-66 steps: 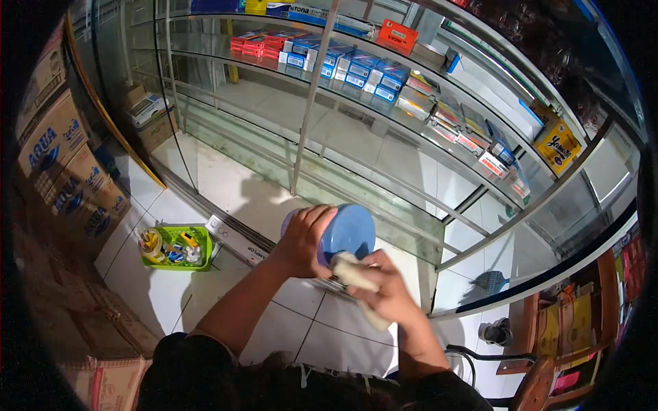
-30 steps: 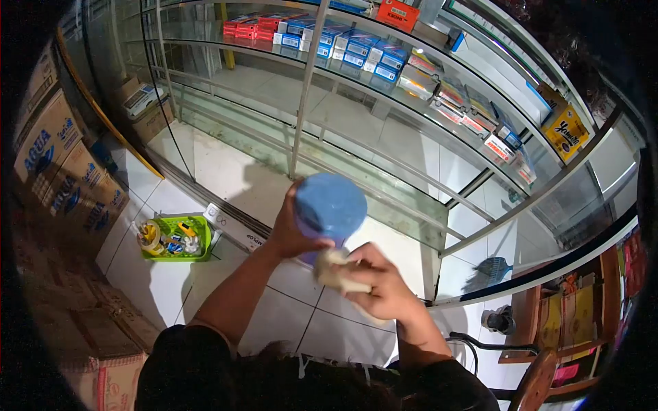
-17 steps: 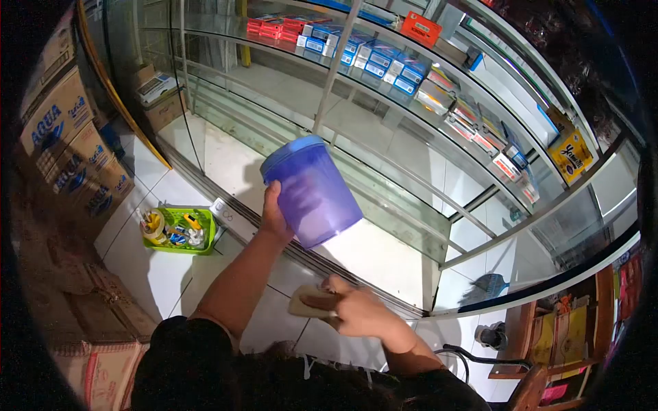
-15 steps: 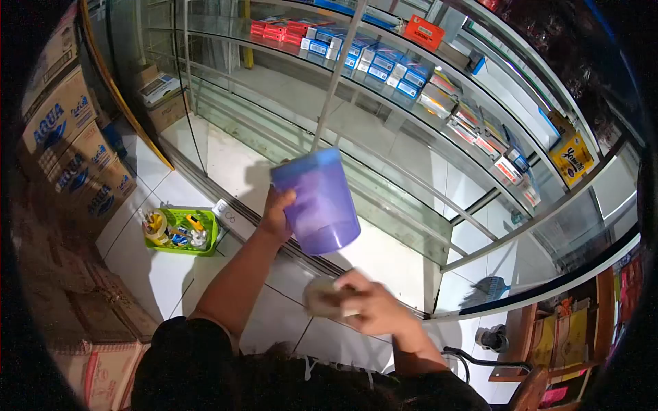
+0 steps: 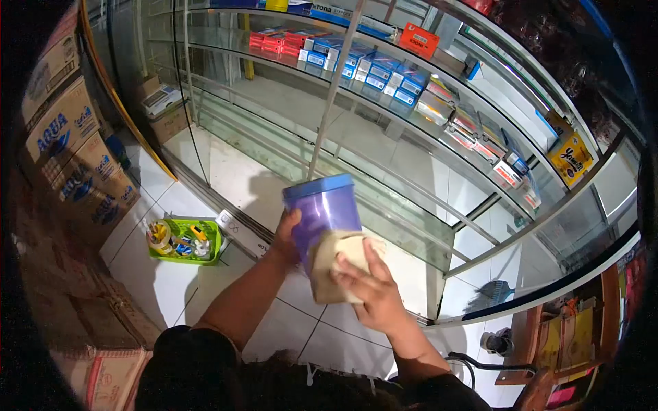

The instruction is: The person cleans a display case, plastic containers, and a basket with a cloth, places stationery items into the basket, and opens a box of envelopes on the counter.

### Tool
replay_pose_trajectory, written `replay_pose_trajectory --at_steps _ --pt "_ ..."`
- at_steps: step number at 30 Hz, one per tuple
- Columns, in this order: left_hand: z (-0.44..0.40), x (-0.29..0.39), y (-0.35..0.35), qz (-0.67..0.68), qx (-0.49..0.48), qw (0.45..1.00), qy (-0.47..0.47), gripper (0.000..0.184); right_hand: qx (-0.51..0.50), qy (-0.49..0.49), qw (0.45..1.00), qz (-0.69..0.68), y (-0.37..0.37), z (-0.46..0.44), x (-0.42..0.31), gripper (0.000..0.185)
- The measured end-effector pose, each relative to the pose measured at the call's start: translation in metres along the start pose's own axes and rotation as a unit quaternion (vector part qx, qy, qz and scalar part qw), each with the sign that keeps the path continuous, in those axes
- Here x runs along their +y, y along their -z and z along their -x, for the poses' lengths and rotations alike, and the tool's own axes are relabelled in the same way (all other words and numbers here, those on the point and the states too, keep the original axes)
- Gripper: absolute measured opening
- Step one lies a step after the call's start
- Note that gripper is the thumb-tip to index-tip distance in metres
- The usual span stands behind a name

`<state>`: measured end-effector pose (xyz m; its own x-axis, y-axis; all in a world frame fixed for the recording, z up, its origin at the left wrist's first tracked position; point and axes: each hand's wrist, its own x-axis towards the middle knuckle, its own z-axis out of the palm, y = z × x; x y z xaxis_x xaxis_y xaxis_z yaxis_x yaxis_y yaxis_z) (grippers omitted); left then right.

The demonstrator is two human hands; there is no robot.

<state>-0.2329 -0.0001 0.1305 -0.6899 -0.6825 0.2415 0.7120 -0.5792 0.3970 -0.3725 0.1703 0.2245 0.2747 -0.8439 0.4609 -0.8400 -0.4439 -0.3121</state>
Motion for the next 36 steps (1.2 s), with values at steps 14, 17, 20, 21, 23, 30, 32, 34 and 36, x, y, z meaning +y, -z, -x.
replay_pose_trajectory --at_steps 14,17,20,21,23,30,32,34,36 --pt "0.003 -0.009 -0.012 -0.228 -0.083 0.97 0.021 0.065 0.199 -0.068 0.975 0.074 -0.005 -0.006 -0.007 0.065" --pt "0.001 -0.015 -0.005 -0.2 -0.133 0.966 0.101 0.072 0.238 -0.072 0.967 -0.061 -0.004 -0.003 0.0 0.071" --pt "0.007 -0.033 -0.013 -0.211 -0.128 0.968 0.055 0.08 0.219 -0.157 0.949 -0.165 -0.016 0.003 0.016 0.074" --pt "0.008 -0.037 -0.019 -0.197 -0.12 0.972 0.049 0.082 0.222 -0.155 0.948 -0.164 -0.017 0.004 0.015 0.074" --pt "0.008 -0.04 -0.033 -0.167 -0.107 0.98 0.036 0.086 0.22 -0.142 0.955 -0.139 -0.018 0.005 0.012 0.07" --pt "-0.001 -0.013 -0.028 -0.061 -0.002 0.997 0.044 0.074 0.102 -0.022 0.99 0.096 -0.004 0.003 -0.018 0.045" --pt "-0.002 -0.008 -0.032 -0.07 -0.01 0.997 0.009 0.071 0.13 -0.014 0.991 -0.021 -0.01 0.007 -0.017 0.032" --pt "-0.003 -0.012 -0.021 -0.143 0.017 0.988 -0.047 0.066 0.146 -0.305 0.934 -0.11 0.016 0.012 -0.027 0.024" --pt "-0.001 -0.014 -0.014 -0.18 0.035 0.98 -0.075 0.064 0.28 -0.434 0.837 -0.182 0.029 0.011 -0.014 0.031"
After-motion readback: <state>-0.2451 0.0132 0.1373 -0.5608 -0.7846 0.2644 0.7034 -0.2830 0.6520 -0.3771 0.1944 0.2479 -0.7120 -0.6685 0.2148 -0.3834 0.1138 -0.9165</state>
